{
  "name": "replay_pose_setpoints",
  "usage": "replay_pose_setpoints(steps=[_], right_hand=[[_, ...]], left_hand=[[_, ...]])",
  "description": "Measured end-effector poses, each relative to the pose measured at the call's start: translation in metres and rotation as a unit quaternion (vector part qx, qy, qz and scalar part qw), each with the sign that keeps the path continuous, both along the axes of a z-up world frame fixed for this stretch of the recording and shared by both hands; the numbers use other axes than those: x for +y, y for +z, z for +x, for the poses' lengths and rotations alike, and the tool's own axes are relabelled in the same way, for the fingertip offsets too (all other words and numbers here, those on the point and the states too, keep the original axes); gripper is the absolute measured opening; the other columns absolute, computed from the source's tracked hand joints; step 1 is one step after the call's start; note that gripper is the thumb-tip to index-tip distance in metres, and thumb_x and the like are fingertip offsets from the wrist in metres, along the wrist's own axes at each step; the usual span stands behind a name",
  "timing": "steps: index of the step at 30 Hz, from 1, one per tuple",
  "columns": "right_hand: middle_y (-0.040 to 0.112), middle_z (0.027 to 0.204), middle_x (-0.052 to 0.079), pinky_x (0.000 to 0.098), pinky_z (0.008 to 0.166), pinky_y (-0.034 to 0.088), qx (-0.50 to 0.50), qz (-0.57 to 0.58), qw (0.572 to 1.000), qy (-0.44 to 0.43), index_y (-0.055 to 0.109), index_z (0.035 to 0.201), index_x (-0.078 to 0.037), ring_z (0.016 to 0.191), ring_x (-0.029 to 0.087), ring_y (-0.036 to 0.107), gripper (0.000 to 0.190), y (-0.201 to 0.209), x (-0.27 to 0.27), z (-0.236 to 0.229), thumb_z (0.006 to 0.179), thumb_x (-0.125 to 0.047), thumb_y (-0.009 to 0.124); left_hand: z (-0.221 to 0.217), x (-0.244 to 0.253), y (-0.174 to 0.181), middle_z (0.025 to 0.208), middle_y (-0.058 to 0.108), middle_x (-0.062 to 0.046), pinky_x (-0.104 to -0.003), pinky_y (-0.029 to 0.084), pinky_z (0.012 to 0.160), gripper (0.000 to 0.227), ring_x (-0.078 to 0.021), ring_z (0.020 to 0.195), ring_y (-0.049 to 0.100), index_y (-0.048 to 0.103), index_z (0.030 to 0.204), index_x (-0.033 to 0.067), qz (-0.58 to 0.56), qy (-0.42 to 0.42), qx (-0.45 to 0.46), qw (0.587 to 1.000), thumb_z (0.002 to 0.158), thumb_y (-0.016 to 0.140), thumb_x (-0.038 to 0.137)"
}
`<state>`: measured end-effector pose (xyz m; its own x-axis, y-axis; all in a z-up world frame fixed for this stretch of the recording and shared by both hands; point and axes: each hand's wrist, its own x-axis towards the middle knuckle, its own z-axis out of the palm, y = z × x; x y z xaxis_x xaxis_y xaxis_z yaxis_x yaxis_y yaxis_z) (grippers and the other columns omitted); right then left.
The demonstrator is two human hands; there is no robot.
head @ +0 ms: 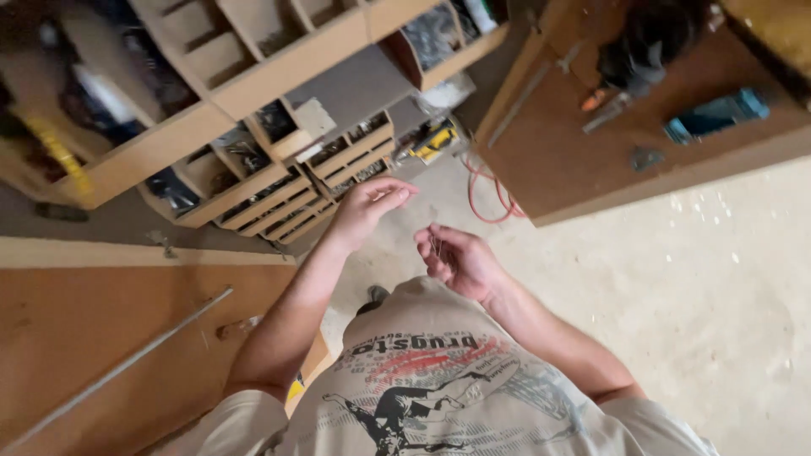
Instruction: Drilling pilot holes into wooden boards using a power drill on a workbench.
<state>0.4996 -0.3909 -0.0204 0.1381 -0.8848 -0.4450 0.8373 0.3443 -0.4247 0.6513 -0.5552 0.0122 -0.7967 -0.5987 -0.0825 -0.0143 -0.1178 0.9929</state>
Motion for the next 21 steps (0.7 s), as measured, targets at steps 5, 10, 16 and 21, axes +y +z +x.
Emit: replay_pose_setpoints(steps=[5, 10, 16, 21], right_hand=[[0.036, 0.066, -0.003, 0.0143, 0.036, 0.02, 0.123, -0.011, 0.978, 0.168, 0.064, 0.092, -0.007, 0.048, 0.005, 0.025, 0.025, 0.082, -0.088, 0.048, 0.104, -0.027, 0.054], [0.042, 0.057, -0.01, 0.0233, 0.065, 0.045, 0.635, -0.322, 0.659, 0.244, 0.047, 0.07, -0.025, 0.051, 0.006, 0.039, 0.051, 0.315, -0.207, 0.128, 0.085, -0.072, 0.036], [0.049, 0.06, 0.0, 0.0317, 0.063, 0.048, 0.597, -0.494, 0.611, 0.161, 0.052, 0.075, -0.016, 0.054, 0.018, 0.048, 0.043, 0.339, -0.246, 0.212, 0.089, -0.056, 0.041], [0.055, 0.063, 0.011, 0.0404, 0.062, 0.052, 0.553, -0.611, 0.563, 0.061, 0.056, 0.08, -0.007, 0.056, 0.03, 0.055, 0.035, 0.347, -0.266, 0.245, 0.093, -0.038, 0.045]], left_hand=[[0.062, 0.002, -0.066, 0.088, 0.076, -0.009, -0.029, 0.062, 0.079, 0.02, -0.0135, 0.079, 0.072, 0.077, 0.102, 0.004, 0.093, 0.276, 0.005, 0.957, 0.097, 0.074, 0.023], [0.111, 0.032, -0.09, 0.087, 0.073, -0.005, -0.034, 0.052, 0.077, 0.022, -0.018, 0.08, 0.068, 0.075, 0.095, 0.0066, 0.19, 0.327, -0.074, 0.923, 0.094, 0.071, 0.029], [0.14, 0.076, -0.091, 0.08, 0.069, -0.007, -0.034, 0.06, 0.081, 0.026, -0.0162, 0.081, 0.068, 0.073, 0.091, 0.0053, 0.189, 0.359, -0.058, 0.912, 0.092, 0.075, 0.031], [0.157, 0.082, -0.092, 0.081, 0.07, -0.011, -0.033, 0.061, 0.082, 0.025, -0.0178, 0.081, 0.069, 0.074, 0.095, 0.0027, 0.209, 0.376, -0.066, 0.9, 0.094, 0.074, 0.027]])
